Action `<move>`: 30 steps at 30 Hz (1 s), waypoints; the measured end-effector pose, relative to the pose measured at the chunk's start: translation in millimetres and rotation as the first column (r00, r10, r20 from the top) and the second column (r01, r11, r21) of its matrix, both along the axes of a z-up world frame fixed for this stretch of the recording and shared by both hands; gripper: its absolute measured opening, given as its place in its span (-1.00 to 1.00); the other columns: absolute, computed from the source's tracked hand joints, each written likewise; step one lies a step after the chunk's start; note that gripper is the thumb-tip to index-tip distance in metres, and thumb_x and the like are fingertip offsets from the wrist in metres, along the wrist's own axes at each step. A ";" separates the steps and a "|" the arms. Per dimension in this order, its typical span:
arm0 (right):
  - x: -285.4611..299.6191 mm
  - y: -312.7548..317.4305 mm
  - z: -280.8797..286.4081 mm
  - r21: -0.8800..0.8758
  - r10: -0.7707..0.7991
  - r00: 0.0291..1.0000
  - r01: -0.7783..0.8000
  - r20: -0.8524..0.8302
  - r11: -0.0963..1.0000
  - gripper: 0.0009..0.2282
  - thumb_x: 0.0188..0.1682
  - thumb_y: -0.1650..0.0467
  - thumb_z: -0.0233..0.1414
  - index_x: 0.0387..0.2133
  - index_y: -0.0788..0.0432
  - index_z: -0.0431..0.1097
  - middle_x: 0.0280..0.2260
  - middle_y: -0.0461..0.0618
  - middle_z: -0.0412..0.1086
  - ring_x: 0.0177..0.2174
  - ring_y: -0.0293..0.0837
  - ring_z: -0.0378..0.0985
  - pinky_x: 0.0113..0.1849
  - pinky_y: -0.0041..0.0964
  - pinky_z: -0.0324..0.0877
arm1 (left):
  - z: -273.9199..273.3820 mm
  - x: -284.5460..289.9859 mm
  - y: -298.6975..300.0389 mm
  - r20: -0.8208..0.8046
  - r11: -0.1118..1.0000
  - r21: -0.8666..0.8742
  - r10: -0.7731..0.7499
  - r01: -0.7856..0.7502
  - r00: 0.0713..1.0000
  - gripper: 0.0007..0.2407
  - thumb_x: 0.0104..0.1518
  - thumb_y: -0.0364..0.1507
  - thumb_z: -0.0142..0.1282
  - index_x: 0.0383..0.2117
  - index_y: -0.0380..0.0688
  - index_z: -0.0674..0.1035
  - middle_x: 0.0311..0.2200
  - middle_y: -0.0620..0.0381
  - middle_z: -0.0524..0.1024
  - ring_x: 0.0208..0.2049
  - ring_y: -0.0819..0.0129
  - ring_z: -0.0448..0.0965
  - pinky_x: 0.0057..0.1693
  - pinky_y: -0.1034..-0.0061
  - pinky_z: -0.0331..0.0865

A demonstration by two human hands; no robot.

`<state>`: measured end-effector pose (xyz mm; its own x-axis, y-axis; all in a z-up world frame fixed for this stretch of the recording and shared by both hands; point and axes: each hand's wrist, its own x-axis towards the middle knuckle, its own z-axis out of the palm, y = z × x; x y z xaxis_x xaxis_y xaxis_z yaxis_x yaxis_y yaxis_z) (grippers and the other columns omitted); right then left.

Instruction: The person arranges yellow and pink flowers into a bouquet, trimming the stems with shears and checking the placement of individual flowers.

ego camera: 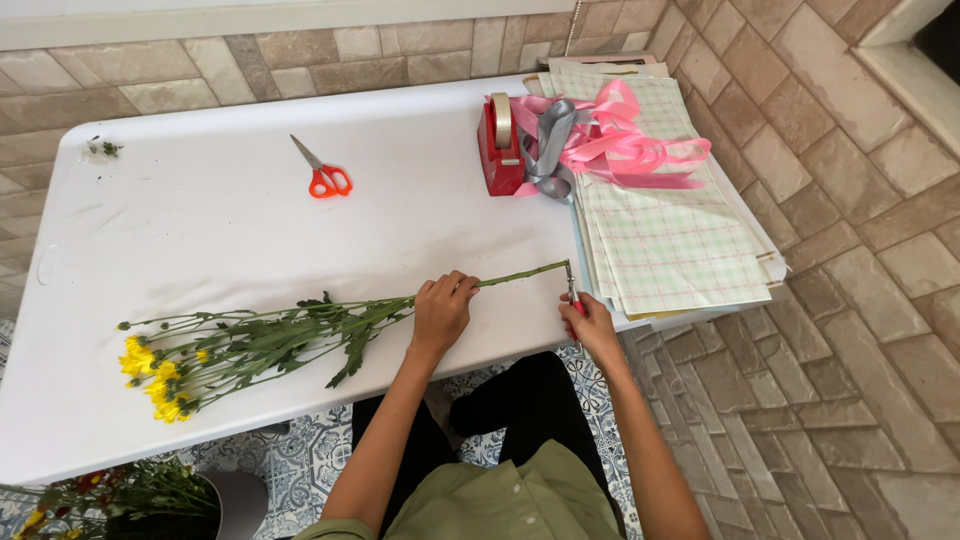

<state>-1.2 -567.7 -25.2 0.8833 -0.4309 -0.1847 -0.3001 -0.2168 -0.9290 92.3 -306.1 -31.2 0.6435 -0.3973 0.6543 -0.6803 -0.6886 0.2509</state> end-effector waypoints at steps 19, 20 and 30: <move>2.4 -0.4 -3.4 -0.017 0.002 1.000 -0.002 0.022 1.000 -0.77 -0.05 0.44 0.11 -0.17 0.34 0.52 -0.56 0.13 0.42 -0.59 -0.14 0.47 -0.53 -0.28 0.44 | 3.9 0.9 1.0 0.010 1.000 -0.003 -0.025 0.025 1.000 -0.95 0.24 -0.38 0.15 -0.29 0.02 0.63 -0.43 0.31 0.47 -0.42 0.37 0.58 -0.28 0.49 0.42; 1.6 0.4 -2.0 -0.028 -0.002 1.000 0.002 0.016 1.000 -0.78 -0.05 0.44 0.11 -0.18 0.32 0.52 -0.56 0.13 0.43 -0.59 -0.14 0.48 -0.53 -0.28 0.45 | 5.0 0.3 1.1 0.010 1.000 -0.001 -0.025 0.025 1.000 -0.95 0.24 -0.38 0.15 -0.29 0.02 0.63 -0.43 0.31 0.47 -0.42 0.37 0.59 -0.28 0.49 0.42; 13.9 -8.2 -28.3 -0.146 -0.027 0.999 0.022 -0.037 0.989 -0.81 -0.06 0.39 0.10 -0.29 0.29 0.56 -0.66 0.10 0.44 -0.69 -0.12 0.49 -0.61 -0.25 0.44 | -1.3 2.4 0.7 -0.001 1.000 0.013 -0.020 0.020 1.000 -0.94 0.24 -0.37 0.16 -0.30 0.02 0.65 -0.44 0.31 0.48 -0.43 0.39 0.58 -0.30 0.51 0.42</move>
